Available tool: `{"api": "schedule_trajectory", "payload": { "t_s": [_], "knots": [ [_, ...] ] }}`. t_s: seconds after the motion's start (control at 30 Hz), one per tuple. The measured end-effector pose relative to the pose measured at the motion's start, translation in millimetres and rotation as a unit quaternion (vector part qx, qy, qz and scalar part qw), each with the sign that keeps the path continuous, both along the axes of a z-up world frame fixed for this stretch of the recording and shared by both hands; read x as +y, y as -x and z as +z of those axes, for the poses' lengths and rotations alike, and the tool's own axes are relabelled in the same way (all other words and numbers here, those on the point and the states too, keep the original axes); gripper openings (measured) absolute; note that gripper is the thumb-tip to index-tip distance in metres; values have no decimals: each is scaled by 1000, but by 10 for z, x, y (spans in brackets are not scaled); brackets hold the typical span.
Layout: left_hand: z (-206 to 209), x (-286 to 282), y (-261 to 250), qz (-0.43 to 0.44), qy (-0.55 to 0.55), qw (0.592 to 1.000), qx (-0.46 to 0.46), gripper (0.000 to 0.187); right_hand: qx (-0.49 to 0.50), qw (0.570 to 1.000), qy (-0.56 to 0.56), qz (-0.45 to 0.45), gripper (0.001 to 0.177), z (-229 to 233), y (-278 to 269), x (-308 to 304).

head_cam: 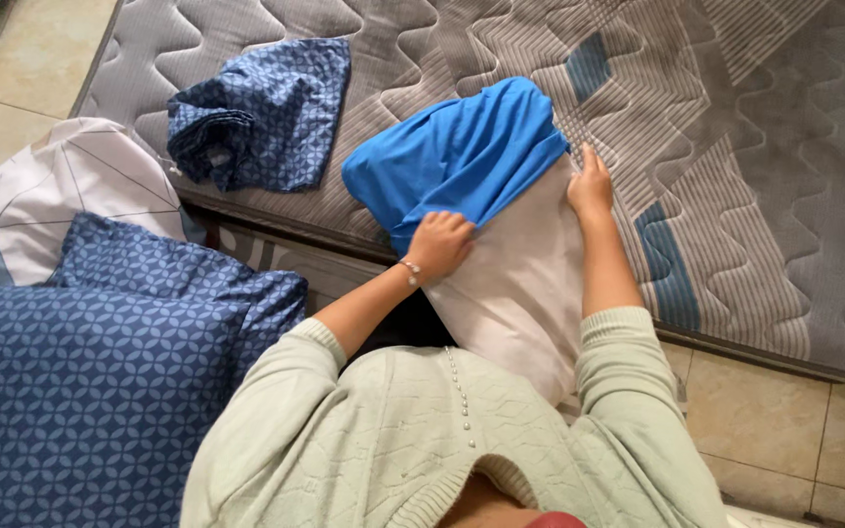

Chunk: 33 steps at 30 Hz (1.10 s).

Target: The person places a pillow into a patterned pillowcase, adjusts it, and sets it aside. Then the person places a second pillow into a solid blue pillowcase, adjusts the fit, and sets it aside.

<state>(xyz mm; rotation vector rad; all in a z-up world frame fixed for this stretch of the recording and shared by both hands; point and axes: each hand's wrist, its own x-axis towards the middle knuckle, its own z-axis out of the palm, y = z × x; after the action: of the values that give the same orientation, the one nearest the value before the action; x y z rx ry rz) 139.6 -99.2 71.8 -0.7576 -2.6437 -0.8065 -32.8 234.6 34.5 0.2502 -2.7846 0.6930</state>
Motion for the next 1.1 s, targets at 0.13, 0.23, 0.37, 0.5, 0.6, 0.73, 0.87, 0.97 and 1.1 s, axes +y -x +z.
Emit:
{"api": "schedule_trajectory", "payload": {
  "t_s": [0.13, 0.23, 0.37, 0.5, 0.6, 0.73, 0.87, 0.97, 1.1],
  "knots": [
    [-265, -353, -226, 213, -115, 967, 74, 30, -48, 999, -18, 4, 69, 4, 274, -80],
    [-726, -641, -420, 329, -139, 933, -54, 46, -121, 992, 16, 14, 88, -48, 375, -112],
    [-1229, -697, -670, 309, -129, 901, -274, 94, -326, 927, 184, 21, 107, -36, 451, -86],
    [-1417, -537, -515, 237, -148, 945, -173, 124, -434, 870, 234, -33, 113, 65, 421, 19],
    [-1439, -442, -379, 235, -271, 908, -217, 103, -456, 856, 241, -24, 110, 95, 310, 54],
    [-1385, -299, -208, 296, -301, 857, -297, 84, -427, 900, 89, 3, 46, 120, 305, -6],
    [-1286, -96, 88, 290, -352, 872, -177, 80, -384, 898, 210, 37, 35, 143, 379, 20],
    [-1159, -96, 489, 289, -401, 853, -166, 76, -341, 916, 212, 4, 34, 227, 460, 126],
    [-897, -372, 1112, 213, -413, 881, -90, 54, -375, 854, 349, -90, 41, 448, 567, 193]
  ]
}}
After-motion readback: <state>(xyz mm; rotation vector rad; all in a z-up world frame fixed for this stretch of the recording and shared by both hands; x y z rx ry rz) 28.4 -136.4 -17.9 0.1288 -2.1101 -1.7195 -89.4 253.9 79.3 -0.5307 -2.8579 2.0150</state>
